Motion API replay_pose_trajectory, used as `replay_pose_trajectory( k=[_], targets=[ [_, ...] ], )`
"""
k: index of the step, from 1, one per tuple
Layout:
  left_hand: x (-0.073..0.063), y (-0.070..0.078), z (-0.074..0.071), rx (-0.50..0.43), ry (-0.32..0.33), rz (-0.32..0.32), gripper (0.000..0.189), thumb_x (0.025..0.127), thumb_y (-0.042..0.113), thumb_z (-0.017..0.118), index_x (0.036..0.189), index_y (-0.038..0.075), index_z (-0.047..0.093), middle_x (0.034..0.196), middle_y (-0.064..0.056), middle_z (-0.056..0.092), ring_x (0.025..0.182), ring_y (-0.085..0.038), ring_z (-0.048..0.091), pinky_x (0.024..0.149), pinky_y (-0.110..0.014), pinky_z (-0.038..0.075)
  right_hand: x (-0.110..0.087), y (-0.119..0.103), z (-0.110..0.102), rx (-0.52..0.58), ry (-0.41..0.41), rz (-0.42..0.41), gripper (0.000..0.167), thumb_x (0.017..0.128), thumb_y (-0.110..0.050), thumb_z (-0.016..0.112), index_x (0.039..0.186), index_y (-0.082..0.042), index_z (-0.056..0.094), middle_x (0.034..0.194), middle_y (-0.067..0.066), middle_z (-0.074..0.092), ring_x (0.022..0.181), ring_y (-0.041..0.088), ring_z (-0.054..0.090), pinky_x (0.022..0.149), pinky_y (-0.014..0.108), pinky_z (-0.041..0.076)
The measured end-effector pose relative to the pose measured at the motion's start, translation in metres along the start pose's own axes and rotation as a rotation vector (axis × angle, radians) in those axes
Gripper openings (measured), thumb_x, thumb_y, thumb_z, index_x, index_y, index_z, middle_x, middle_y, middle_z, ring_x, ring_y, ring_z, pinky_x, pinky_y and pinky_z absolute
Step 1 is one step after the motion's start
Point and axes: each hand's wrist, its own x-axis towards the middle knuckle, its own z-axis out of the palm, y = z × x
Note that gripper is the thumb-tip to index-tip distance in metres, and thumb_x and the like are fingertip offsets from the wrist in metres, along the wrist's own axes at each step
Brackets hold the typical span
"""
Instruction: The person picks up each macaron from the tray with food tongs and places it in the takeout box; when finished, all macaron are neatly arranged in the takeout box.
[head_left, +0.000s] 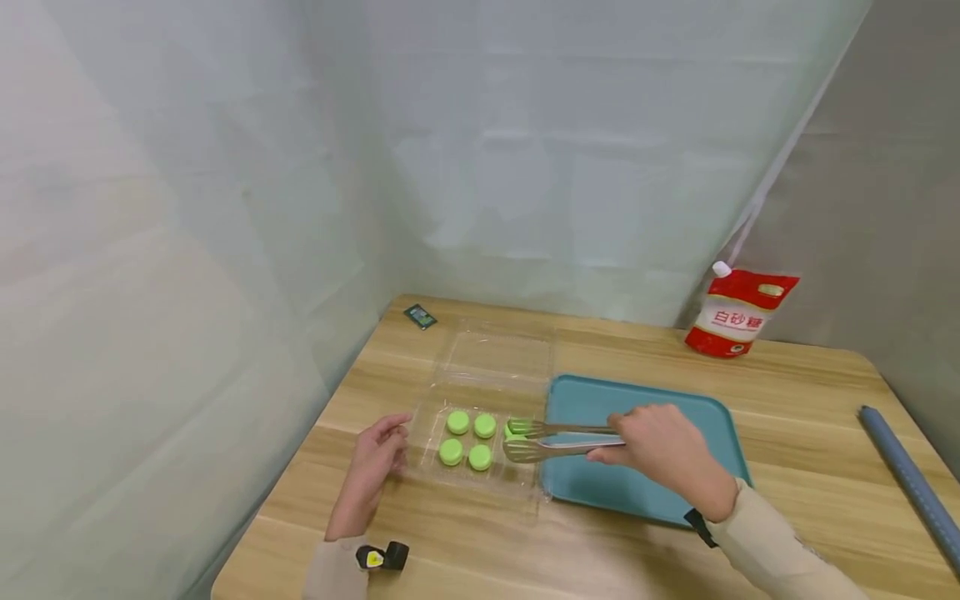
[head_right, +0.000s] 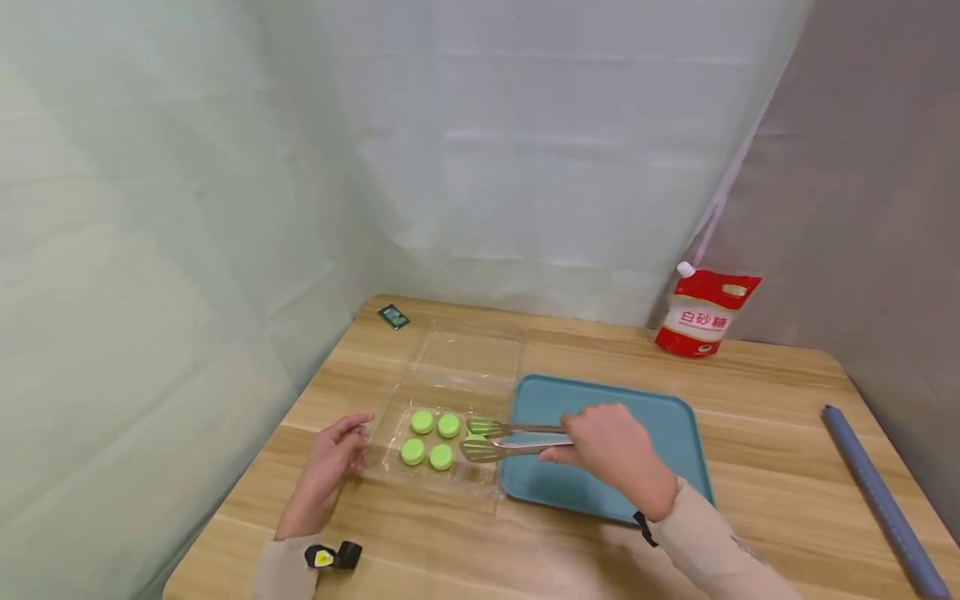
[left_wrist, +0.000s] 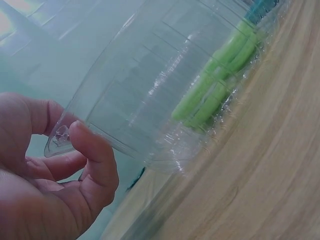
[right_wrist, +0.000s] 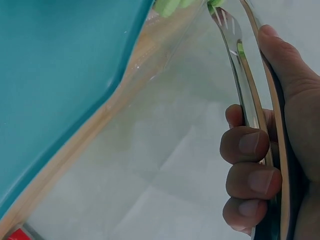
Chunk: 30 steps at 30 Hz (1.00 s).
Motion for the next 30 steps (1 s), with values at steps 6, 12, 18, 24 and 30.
replay_pose_trajectory(
  k=[6, 12, 18, 24, 30],
  targets=[
    [0.001, -0.002, 0.000, -0.003, -0.010, 0.001, 0.044, 0.091, -0.009, 0.046, 0.134, -0.010, 0.054, 0.101, -0.013, 0.053, 0.064, -0.010, 0.045, 0.053, -0.020, 0.041, 0.006, -0.004, 0.004, -0.040, 0.031, -0.075, 0.060, 0.078, -0.059, 0.077, 0.058, -0.022, 0.035, 0.052, -0.011, 0.018, 0.045, 0.004, 0.017, 0.043, 0.023, 0.013],
    [0.001, -0.001, 0.000, -0.021, -0.015, 0.022, 0.042, 0.092, -0.009, 0.046, 0.133, -0.011, 0.054, 0.101, -0.014, 0.053, 0.063, -0.010, 0.045, 0.052, -0.019, 0.040, 0.018, -0.010, 0.006, -0.067, 0.044, -0.122, 0.066, 0.076, -0.059, 0.079, 0.056, -0.022, 0.028, 0.056, -0.011, 0.010, 0.047, 0.004, 0.011, 0.046, 0.023, 0.008],
    [-0.001, 0.002, -0.001, -0.033, -0.020, 0.035, 0.042, 0.092, -0.009, 0.046, 0.134, -0.013, 0.053, 0.100, -0.014, 0.052, 0.061, -0.009, 0.044, 0.051, -0.019, 0.039, 0.027, -0.017, 0.006, -0.082, 0.002, -0.139, 0.064, 0.076, -0.059, 0.080, 0.056, -0.023, 0.031, 0.054, -0.011, 0.012, 0.047, 0.003, 0.014, 0.045, 0.023, 0.010],
    [-0.001, 0.003, 0.000, -0.034, -0.022, 0.020, 0.042, 0.093, -0.009, 0.046, 0.134, -0.010, 0.054, 0.102, -0.014, 0.053, 0.063, -0.009, 0.044, 0.052, -0.020, 0.041, 0.030, -0.021, 0.006, -0.087, -0.013, -0.145, 0.064, 0.074, -0.059, 0.081, 0.055, -0.023, 0.033, 0.054, -0.010, 0.013, 0.046, 0.003, 0.015, 0.045, 0.023, 0.010],
    [-0.002, 0.003, 0.000, -0.028, -0.021, 0.009, 0.042, 0.095, -0.007, 0.047, 0.136, -0.010, 0.053, 0.101, -0.011, 0.053, 0.065, -0.009, 0.045, 0.052, -0.020, 0.042, 0.030, -0.025, 0.004, -0.086, -0.020, -0.140, 0.063, 0.072, -0.058, 0.083, 0.054, -0.022, 0.034, 0.054, -0.010, 0.016, 0.047, 0.003, 0.016, 0.045, 0.023, 0.011]
  ],
)
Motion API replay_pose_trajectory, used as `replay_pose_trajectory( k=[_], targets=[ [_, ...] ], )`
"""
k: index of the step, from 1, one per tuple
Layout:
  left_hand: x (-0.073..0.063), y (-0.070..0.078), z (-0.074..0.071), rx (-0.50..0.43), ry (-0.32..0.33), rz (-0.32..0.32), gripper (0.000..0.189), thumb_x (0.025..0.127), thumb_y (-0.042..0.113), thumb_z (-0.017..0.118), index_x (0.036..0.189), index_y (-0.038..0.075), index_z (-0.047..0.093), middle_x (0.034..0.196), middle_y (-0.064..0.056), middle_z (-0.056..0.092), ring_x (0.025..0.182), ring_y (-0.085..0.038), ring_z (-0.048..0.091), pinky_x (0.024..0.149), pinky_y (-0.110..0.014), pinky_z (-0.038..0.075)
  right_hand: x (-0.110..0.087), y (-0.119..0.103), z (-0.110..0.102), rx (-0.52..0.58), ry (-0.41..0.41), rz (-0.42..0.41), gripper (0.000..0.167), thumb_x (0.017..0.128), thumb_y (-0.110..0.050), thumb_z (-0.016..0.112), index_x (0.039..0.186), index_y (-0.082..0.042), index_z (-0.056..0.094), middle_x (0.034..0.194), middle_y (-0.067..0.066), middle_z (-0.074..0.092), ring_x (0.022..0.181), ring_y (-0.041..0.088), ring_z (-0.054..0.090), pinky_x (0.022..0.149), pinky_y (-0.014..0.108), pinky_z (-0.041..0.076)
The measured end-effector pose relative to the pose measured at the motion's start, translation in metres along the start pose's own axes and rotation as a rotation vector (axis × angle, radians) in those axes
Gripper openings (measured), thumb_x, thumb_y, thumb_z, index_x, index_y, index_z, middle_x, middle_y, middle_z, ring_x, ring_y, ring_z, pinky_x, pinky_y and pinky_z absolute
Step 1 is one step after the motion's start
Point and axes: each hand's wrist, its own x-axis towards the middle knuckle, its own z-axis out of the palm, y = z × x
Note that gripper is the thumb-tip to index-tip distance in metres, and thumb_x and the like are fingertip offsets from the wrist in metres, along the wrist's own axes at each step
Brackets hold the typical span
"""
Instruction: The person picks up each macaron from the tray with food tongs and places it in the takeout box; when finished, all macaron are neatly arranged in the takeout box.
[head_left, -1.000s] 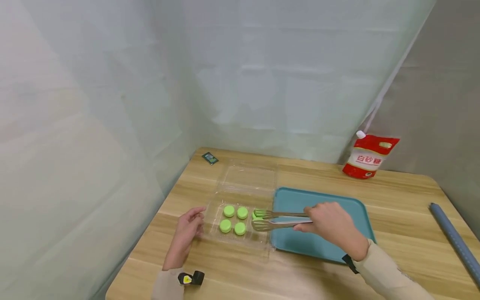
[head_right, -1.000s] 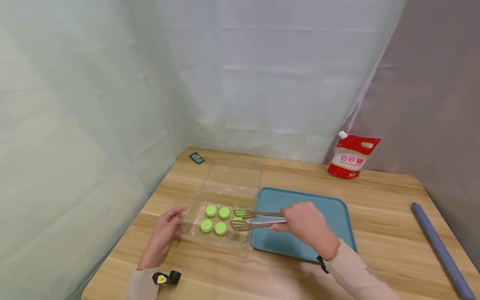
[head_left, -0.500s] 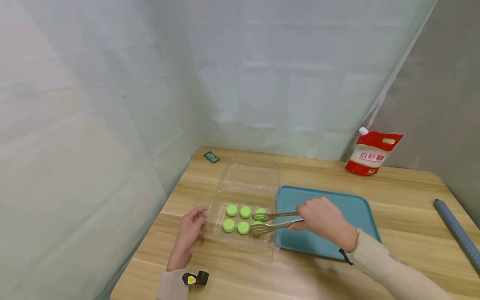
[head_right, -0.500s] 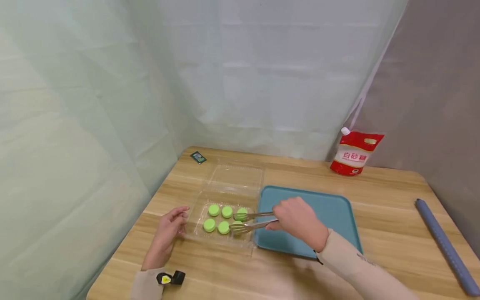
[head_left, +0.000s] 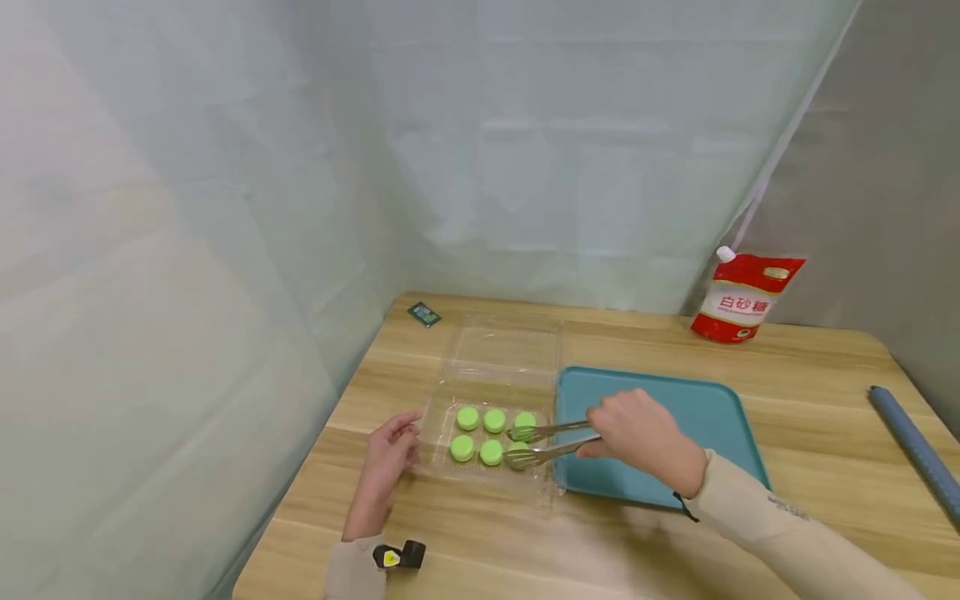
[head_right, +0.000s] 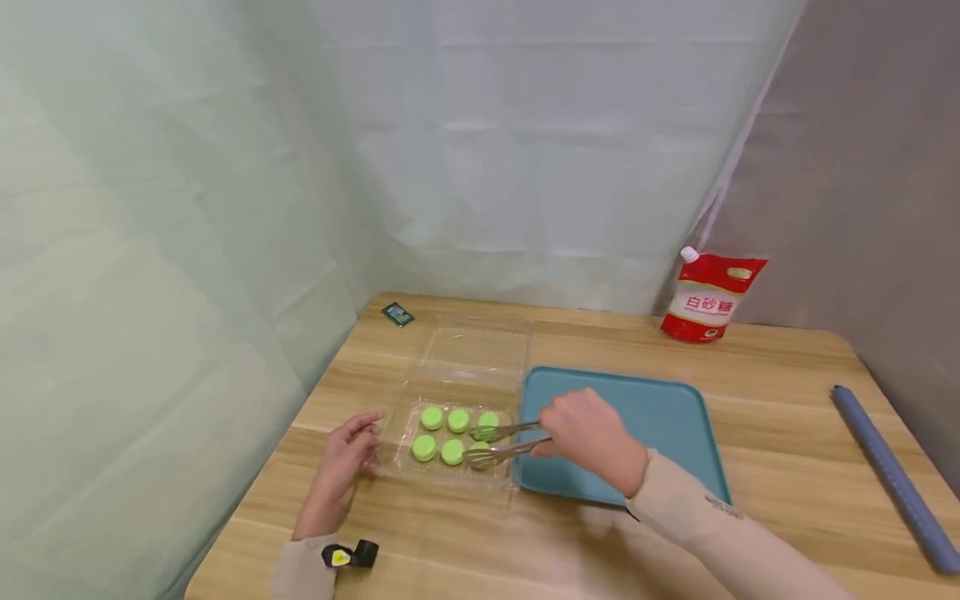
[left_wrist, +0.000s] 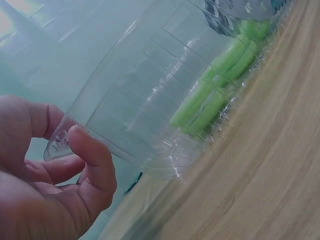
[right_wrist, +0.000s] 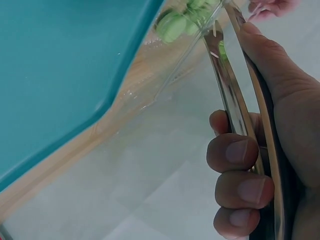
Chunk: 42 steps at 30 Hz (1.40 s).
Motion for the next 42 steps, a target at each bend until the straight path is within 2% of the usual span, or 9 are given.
replay_pose_trajectory(
  k=[8, 18, 25, 34, 42],
  targets=[
    [0.002, -0.003, -0.001, -0.008, 0.000, 0.009, 0.040, 0.094, -0.007, 0.046, 0.134, -0.011, 0.053, 0.103, -0.015, 0.052, 0.066, -0.010, 0.045, 0.053, -0.020, 0.042, 0.001, -0.005, -0.003, 0.007, -0.010, 0.018, 0.063, 0.071, -0.055, 0.085, 0.053, -0.022, 0.035, 0.054, -0.010, 0.015, 0.048, 0.003, 0.017, 0.046, 0.023, 0.011],
    [0.001, -0.004, 0.000, -0.006, 0.001, -0.007, 0.043, 0.093, -0.008, 0.045, 0.136, -0.010, 0.053, 0.105, -0.013, 0.051, 0.066, -0.009, 0.044, 0.053, -0.020, 0.042, 0.000, -0.002, -0.007, 0.021, -0.025, 0.032, 0.060, 0.070, -0.056, 0.085, 0.053, -0.021, 0.040, 0.051, -0.009, 0.023, 0.046, 0.004, 0.020, 0.044, 0.022, 0.013],
    [0.000, 0.000, -0.003, 0.011, -0.007, 0.010, 0.044, 0.093, -0.009, 0.046, 0.136, -0.010, 0.052, 0.102, -0.010, 0.051, 0.067, -0.009, 0.046, 0.053, -0.021, 0.044, -0.002, -0.001, -0.015, 0.011, -0.023, 0.071, 0.063, 0.072, -0.058, 0.083, 0.054, -0.021, 0.035, 0.054, -0.009, 0.016, 0.046, 0.004, 0.018, 0.044, 0.023, 0.011],
    [0.001, 0.004, 0.002, 0.040, 0.002, 0.000, 0.042, 0.095, -0.007, 0.046, 0.137, -0.009, 0.053, 0.105, -0.014, 0.051, 0.069, -0.011, 0.046, 0.054, -0.021, 0.043, -0.010, 0.005, -0.026, 0.041, 0.006, 0.203, 0.066, 0.070, -0.066, 0.081, 0.058, -0.019, 0.035, 0.053, -0.009, 0.018, 0.046, 0.006, 0.019, 0.044, 0.024, 0.013],
    [-0.002, 0.003, 0.000, 0.037, -0.003, -0.003, 0.041, 0.098, -0.005, 0.048, 0.138, -0.008, 0.051, 0.099, -0.011, 0.053, 0.063, -0.010, 0.043, 0.054, -0.023, 0.042, -0.024, 0.012, -0.027, 0.089, 0.006, 0.377, 0.062, 0.071, -0.066, 0.080, 0.063, -0.017, 0.042, 0.050, -0.006, 0.026, 0.042, 0.008, 0.027, 0.041, 0.025, 0.018]
  ],
)
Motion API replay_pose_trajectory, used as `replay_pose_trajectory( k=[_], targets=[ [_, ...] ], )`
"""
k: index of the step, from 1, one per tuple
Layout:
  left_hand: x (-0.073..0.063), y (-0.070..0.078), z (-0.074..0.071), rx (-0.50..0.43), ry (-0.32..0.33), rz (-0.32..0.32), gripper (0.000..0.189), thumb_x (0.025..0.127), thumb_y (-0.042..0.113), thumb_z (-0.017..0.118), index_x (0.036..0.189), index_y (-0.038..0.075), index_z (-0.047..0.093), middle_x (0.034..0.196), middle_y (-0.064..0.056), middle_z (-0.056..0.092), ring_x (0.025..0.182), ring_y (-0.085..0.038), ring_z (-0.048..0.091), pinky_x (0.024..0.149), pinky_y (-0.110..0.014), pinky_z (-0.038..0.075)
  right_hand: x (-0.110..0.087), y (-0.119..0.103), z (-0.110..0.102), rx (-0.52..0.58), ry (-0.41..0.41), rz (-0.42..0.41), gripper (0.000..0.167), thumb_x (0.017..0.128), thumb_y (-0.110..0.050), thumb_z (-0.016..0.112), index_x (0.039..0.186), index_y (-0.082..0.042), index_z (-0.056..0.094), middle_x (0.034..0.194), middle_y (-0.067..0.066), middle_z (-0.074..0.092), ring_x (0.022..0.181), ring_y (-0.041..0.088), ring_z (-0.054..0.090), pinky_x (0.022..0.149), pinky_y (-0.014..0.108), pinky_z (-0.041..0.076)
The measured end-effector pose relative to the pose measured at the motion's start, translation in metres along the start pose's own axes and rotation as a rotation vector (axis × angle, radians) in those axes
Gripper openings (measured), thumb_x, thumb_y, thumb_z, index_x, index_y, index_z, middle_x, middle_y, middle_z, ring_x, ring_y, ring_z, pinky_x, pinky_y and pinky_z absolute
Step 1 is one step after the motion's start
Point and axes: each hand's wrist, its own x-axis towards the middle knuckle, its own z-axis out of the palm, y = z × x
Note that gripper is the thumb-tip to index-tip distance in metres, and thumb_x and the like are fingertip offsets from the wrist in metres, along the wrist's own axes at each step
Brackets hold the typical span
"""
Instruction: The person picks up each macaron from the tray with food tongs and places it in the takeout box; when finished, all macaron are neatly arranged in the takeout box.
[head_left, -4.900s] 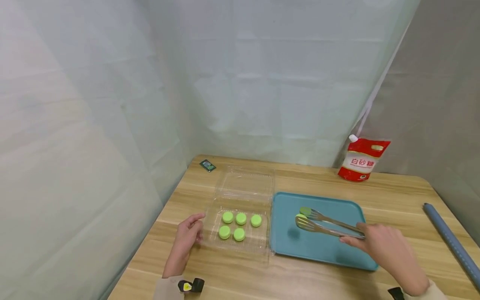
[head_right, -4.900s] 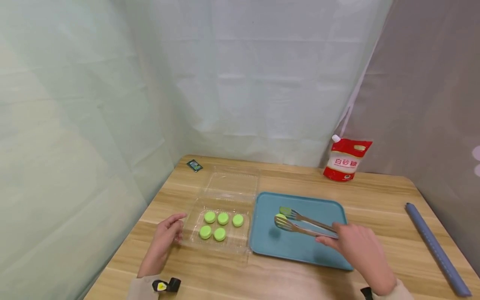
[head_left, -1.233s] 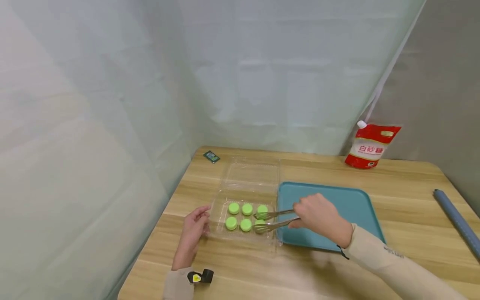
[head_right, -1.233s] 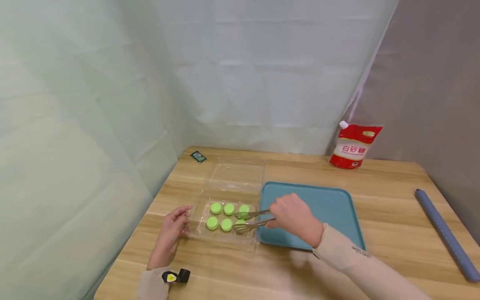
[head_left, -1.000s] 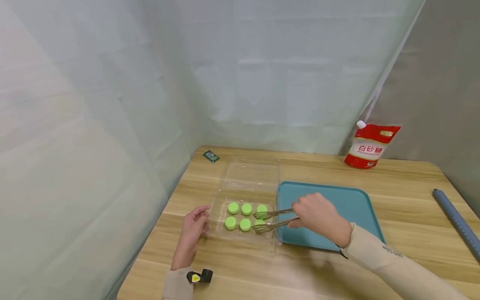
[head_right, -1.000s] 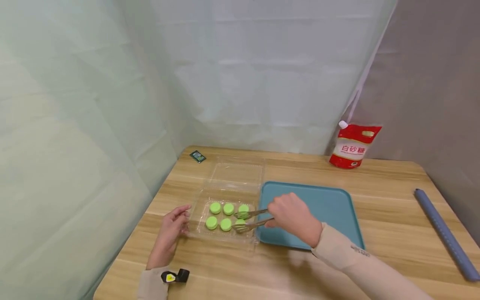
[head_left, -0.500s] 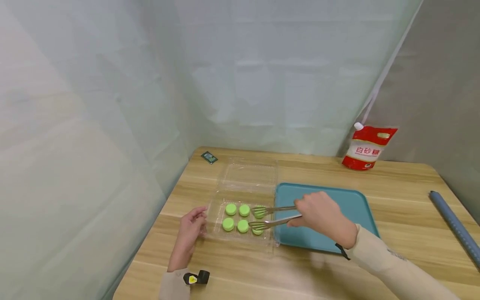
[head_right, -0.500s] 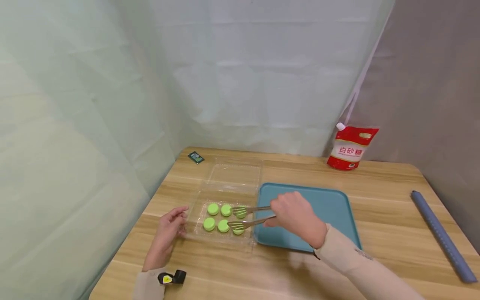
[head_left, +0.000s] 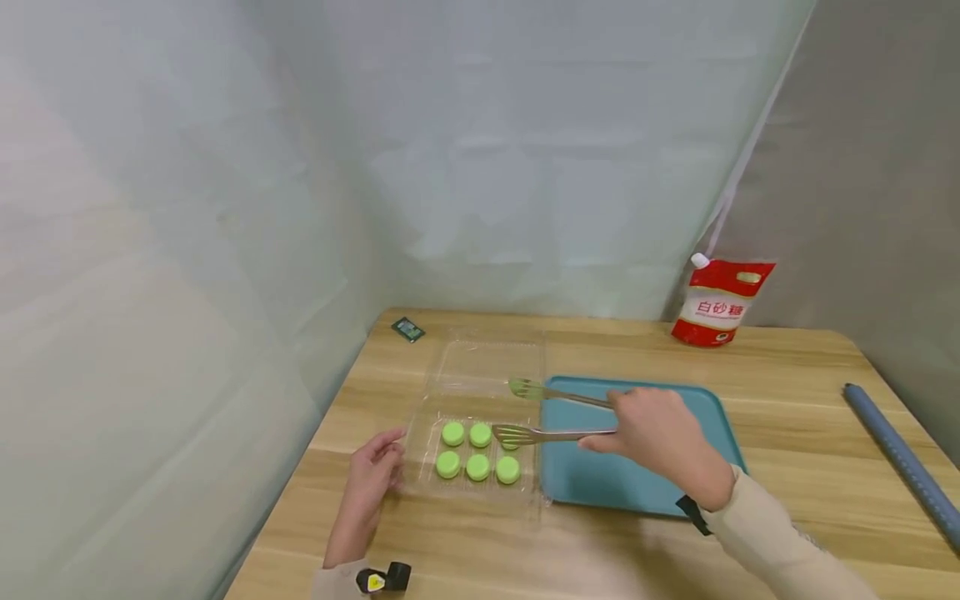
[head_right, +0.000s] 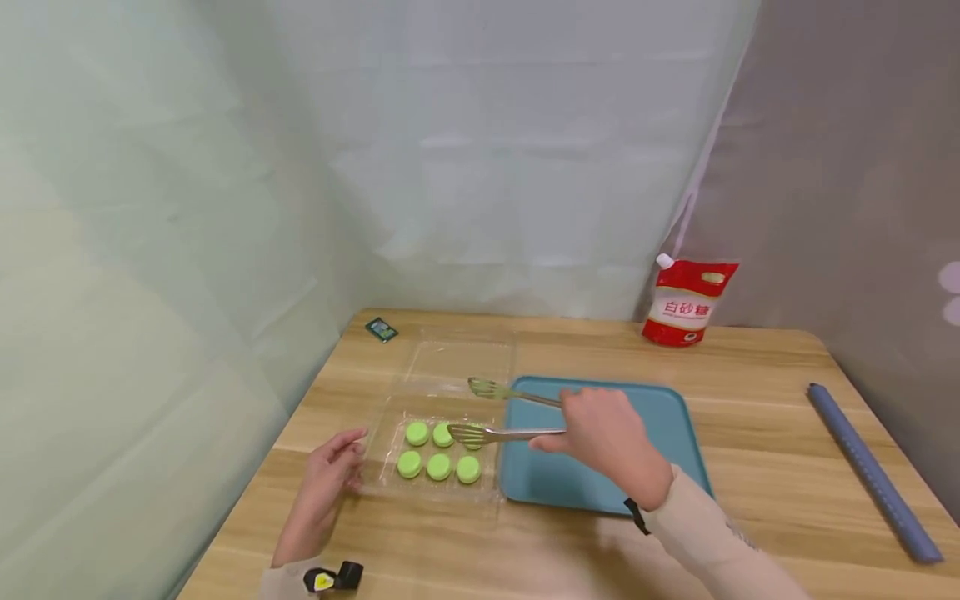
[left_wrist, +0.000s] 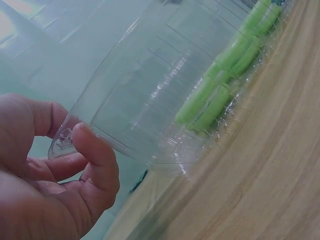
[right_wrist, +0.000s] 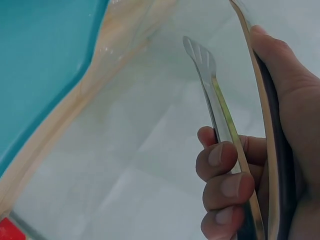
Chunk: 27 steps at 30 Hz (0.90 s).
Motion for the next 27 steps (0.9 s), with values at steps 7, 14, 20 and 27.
replay_pose_trajectory(
  k=[7, 14, 20, 27],
  targets=[
    [-0.001, -0.003, -0.003, -0.009, 0.005, -0.015, 0.041, 0.098, -0.003, 0.050, 0.139, -0.008, 0.051, 0.099, -0.008, 0.054, 0.066, -0.010, 0.046, 0.055, -0.022, 0.044, -0.008, 0.015, -0.005, 0.047, 0.058, 0.147, 0.064, 0.070, -0.066, 0.081, 0.063, -0.016, 0.043, 0.051, -0.005, 0.026, 0.043, 0.011, 0.026, 0.042, 0.027, 0.020],
    [0.001, -0.005, -0.001, -0.023, 0.004, -0.004, 0.042, 0.096, -0.005, 0.049, 0.138, -0.008, 0.051, 0.098, -0.008, 0.055, 0.066, -0.010, 0.047, 0.053, -0.021, 0.044, -0.021, 0.033, -0.006, 0.110, 0.093, 0.274, 0.063, 0.068, -0.066, 0.083, 0.067, -0.014, 0.046, 0.053, -0.004, 0.032, 0.044, 0.013, 0.032, 0.041, 0.029, 0.025],
    [0.000, -0.005, -0.001, -0.028, 0.005, -0.008, 0.042, 0.095, -0.006, 0.049, 0.137, -0.009, 0.052, 0.097, -0.007, 0.054, 0.065, -0.009, 0.046, 0.052, -0.021, 0.042, -0.029, 0.046, -0.001, 0.090, 0.103, 0.333, 0.064, 0.066, -0.063, 0.085, 0.066, -0.013, 0.045, 0.053, -0.002, 0.031, 0.044, 0.015, 0.030, 0.041, 0.029, 0.023],
    [-0.001, -0.003, -0.001, -0.013, 0.010, -0.006, 0.041, 0.096, -0.005, 0.050, 0.137, -0.009, 0.052, 0.097, -0.008, 0.054, 0.066, -0.010, 0.046, 0.051, -0.021, 0.043, -0.038, 0.057, 0.000, 0.114, 0.072, 0.386, 0.064, 0.069, -0.065, 0.082, 0.073, -0.008, 0.053, 0.055, 0.000, 0.037, 0.045, 0.016, 0.036, 0.040, 0.031, 0.029]
  ],
)
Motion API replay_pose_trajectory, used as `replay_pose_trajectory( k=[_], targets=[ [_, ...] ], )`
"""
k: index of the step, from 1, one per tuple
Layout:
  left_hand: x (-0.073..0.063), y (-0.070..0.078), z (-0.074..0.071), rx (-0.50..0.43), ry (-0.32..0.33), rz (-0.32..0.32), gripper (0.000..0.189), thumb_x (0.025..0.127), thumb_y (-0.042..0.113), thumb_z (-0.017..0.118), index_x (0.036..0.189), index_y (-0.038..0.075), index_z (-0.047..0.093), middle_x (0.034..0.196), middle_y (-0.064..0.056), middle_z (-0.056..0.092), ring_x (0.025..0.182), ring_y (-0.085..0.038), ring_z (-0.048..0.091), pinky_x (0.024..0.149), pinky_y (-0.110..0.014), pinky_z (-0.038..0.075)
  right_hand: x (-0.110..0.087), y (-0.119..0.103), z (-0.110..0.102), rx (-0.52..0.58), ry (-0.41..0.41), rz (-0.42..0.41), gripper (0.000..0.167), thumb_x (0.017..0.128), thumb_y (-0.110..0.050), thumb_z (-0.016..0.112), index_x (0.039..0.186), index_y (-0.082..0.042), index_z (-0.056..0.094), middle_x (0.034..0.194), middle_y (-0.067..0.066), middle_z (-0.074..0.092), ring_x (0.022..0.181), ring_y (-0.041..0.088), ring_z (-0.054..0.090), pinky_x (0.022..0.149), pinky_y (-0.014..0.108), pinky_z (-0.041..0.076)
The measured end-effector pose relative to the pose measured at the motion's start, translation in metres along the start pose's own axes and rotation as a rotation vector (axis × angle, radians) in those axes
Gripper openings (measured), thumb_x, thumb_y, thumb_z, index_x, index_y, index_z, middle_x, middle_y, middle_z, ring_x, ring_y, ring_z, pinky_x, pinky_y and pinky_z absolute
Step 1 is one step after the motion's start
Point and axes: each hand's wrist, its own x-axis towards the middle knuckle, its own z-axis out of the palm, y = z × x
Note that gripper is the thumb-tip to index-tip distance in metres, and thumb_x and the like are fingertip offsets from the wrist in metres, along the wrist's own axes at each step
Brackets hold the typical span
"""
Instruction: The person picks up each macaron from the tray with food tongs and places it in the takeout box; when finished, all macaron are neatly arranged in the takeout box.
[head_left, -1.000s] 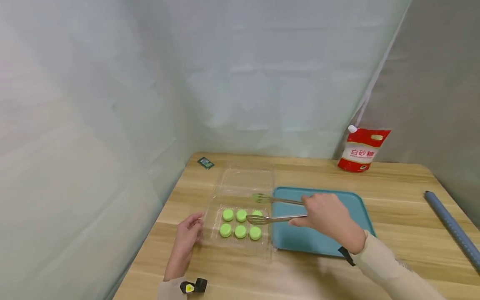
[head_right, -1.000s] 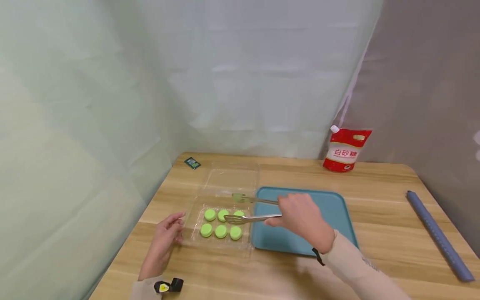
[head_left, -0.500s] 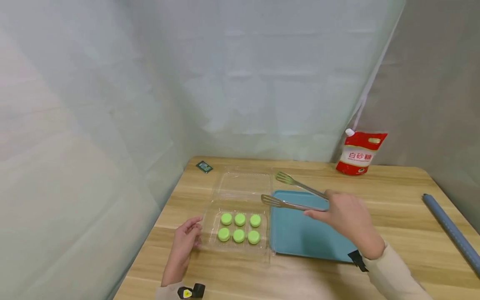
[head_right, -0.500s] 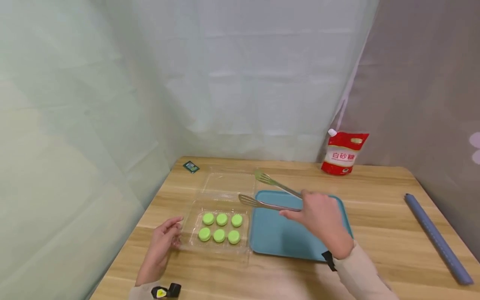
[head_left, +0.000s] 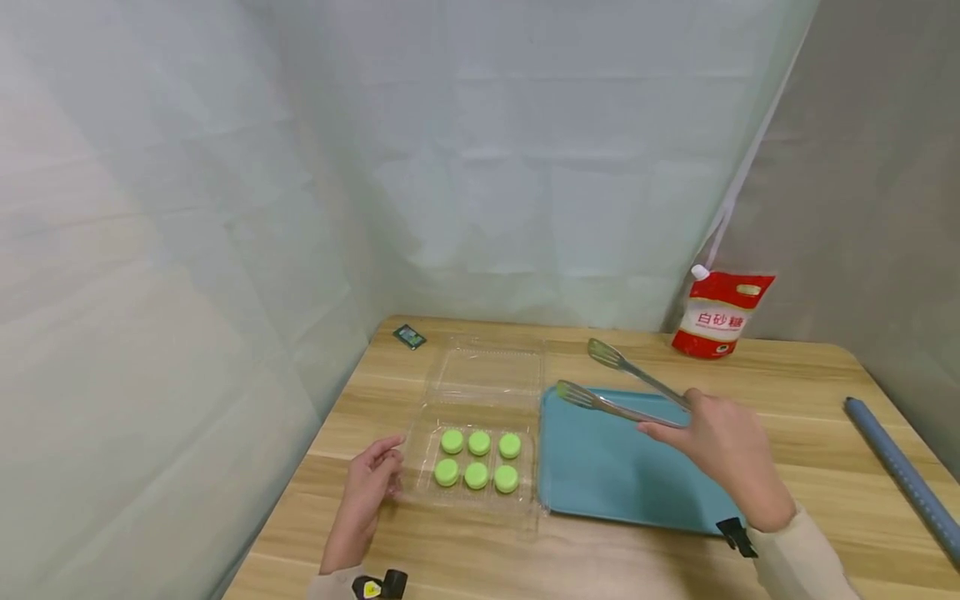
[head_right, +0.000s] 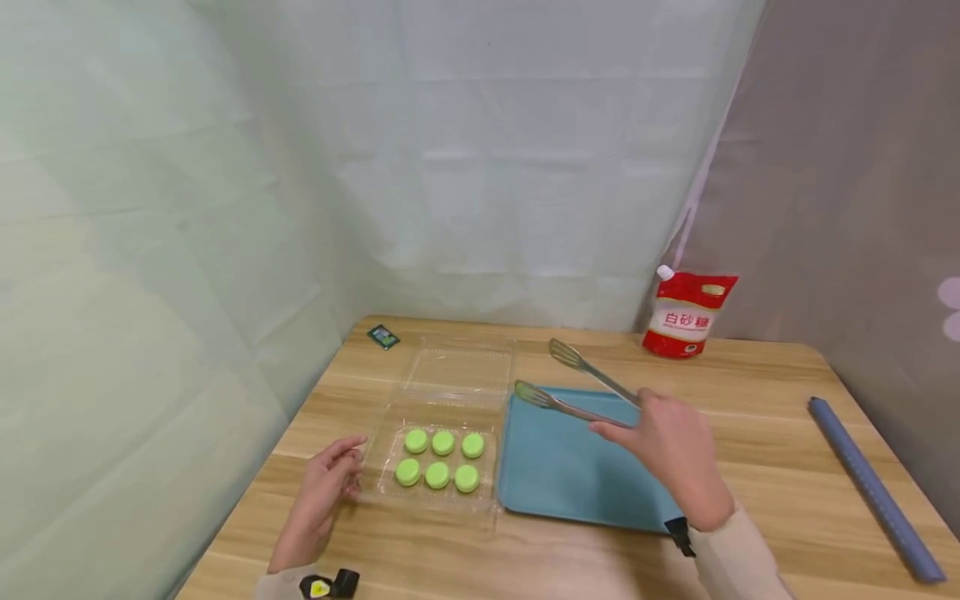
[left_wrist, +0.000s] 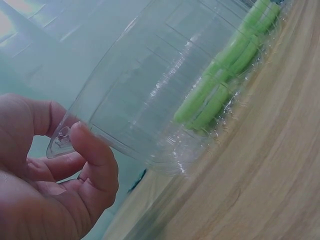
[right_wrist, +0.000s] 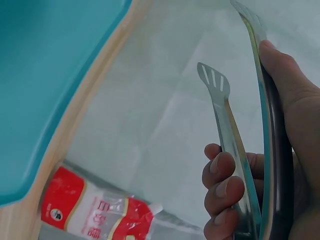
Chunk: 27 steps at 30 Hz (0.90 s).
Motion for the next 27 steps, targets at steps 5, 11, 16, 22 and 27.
replay_pose_trajectory(
  k=[5, 11, 16, 22, 27],
  targets=[
    [0.002, 0.000, 0.002, -0.004, -0.012, -0.005, 0.042, 0.097, -0.004, 0.050, 0.138, -0.008, 0.051, 0.098, -0.008, 0.054, 0.066, -0.010, 0.046, 0.051, -0.021, 0.043, -0.006, 0.011, -0.003, 0.006, -0.037, 0.071, 0.072, 0.071, -0.071, 0.077, 0.081, -0.003, 0.059, 0.057, 0.001, 0.040, 0.047, 0.018, 0.040, 0.040, 0.032, 0.031],
    [0.004, -0.001, 0.004, -0.014, -0.022, -0.003, 0.042, 0.098, -0.003, 0.049, 0.140, -0.007, 0.050, 0.097, -0.007, 0.054, 0.067, -0.011, 0.046, 0.052, -0.021, 0.042, -0.014, 0.027, -0.005, 0.000, -0.041, 0.149, 0.077, 0.071, -0.077, 0.073, 0.081, -0.002, 0.059, 0.057, 0.002, 0.040, 0.048, 0.019, 0.041, 0.039, 0.032, 0.031],
    [0.004, -0.001, 0.003, -0.012, -0.020, -0.004, 0.041, 0.098, -0.003, 0.049, 0.139, -0.007, 0.050, 0.097, -0.007, 0.053, 0.067, -0.011, 0.046, 0.053, -0.022, 0.042, -0.024, 0.043, -0.009, -0.009, -0.074, 0.225, 0.084, 0.073, -0.079, 0.068, 0.084, 0.003, 0.060, 0.059, 0.003, 0.042, 0.050, 0.021, 0.043, 0.039, 0.033, 0.031],
    [0.004, -0.001, 0.001, -0.004, -0.010, -0.017, 0.042, 0.097, -0.004, 0.049, 0.138, -0.007, 0.051, 0.100, -0.010, 0.053, 0.066, -0.011, 0.046, 0.054, -0.022, 0.042, -0.039, 0.065, -0.010, 0.007, -0.080, 0.296, 0.083, 0.078, -0.073, 0.068, 0.090, 0.009, 0.061, 0.059, 0.004, 0.041, 0.052, 0.022, 0.043, 0.040, 0.034, 0.032],
    [0.002, 0.001, -0.001, -0.010, -0.008, -0.024, 0.042, 0.097, -0.004, 0.049, 0.139, -0.008, 0.050, 0.099, -0.008, 0.054, 0.066, -0.011, 0.046, 0.054, -0.022, 0.041, -0.051, 0.085, -0.010, 0.042, -0.079, 0.337, 0.072, 0.082, -0.068, 0.070, 0.077, 0.003, 0.055, 0.059, 0.005, 0.042, 0.052, 0.023, 0.044, 0.044, 0.034, 0.034]
  ],
)
